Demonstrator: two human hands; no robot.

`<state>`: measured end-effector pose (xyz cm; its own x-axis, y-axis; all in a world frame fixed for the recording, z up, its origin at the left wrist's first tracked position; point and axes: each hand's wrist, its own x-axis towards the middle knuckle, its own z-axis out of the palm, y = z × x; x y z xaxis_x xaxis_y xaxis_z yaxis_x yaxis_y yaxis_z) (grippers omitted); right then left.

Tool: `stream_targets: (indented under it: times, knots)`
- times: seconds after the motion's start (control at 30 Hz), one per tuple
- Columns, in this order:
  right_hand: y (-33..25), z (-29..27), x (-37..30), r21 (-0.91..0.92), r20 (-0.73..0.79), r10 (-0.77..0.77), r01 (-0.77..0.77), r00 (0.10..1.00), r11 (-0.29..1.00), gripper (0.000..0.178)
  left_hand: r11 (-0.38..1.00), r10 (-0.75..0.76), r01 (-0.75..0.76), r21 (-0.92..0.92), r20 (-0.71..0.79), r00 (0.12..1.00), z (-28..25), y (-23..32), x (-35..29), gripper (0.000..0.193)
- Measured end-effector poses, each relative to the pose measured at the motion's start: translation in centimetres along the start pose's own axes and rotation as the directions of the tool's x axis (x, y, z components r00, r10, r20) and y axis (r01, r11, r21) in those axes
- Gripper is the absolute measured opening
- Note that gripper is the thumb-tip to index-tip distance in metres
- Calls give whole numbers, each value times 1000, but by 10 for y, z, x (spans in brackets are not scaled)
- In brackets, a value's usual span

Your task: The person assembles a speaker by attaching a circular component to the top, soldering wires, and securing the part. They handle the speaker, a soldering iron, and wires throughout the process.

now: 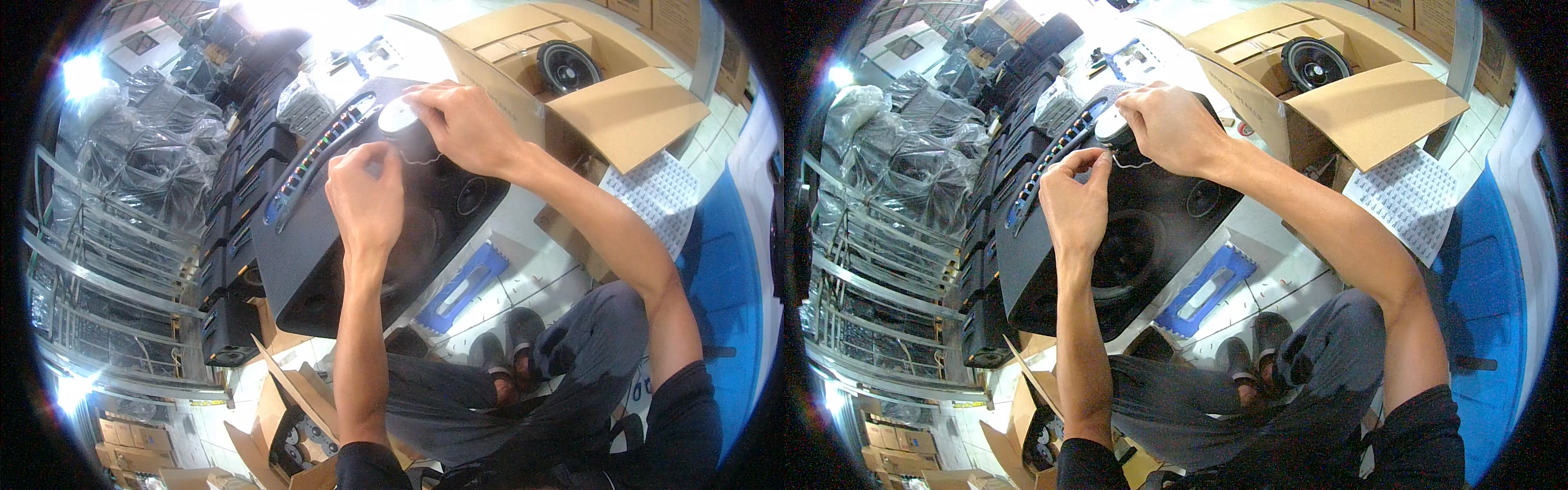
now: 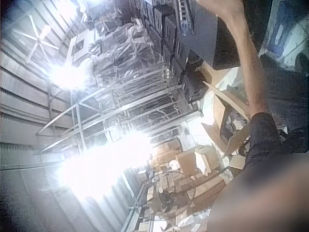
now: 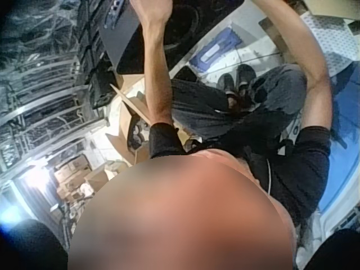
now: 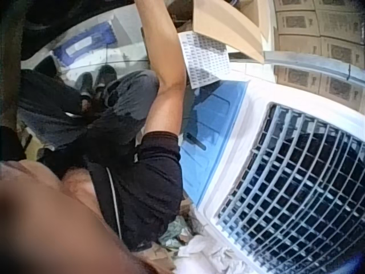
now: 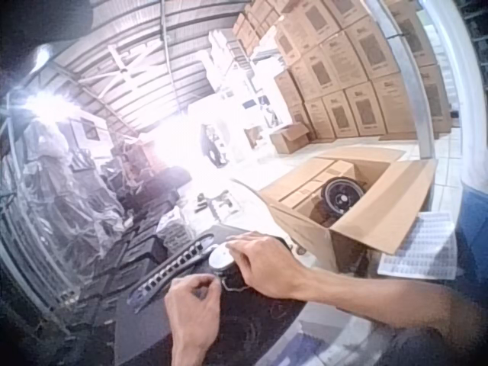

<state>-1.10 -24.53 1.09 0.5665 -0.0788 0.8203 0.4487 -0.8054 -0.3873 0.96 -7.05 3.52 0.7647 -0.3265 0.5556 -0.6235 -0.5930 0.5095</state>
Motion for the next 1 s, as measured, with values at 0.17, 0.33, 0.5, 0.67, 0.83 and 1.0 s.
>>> stream_targets:
  times: [0.17,0.33,0.5,0.67,0.83,1.0]
  knots:
    - [1,1,-1,-14,0,2,-2,1000,1000,26,993,109,-109,34,1,994,1,4,4,21]
    - [2,7,0,46,-101,-47,52,994,998,27,997,71,-71,42,12,997,1,3,3,21]
    - [4,8,-1,47,-89,-37,41,995,998,28,1000,19,-19,-13,6,1000,0,-1,2,21]
    - [4,8,-1,47,-91,-36,40,995,998,28,976,217,-217,31,-5,976,1,0,3,17]
    - [4,8,-1,43,-98,-43,48,994,998,28,896,415,-427,119,114,902,-2,-5,13,17]
    - [3,12,-1,-4,-97,-40,40,994,999,29,847,499,-515,128,137,855,-3,-13,19,14]
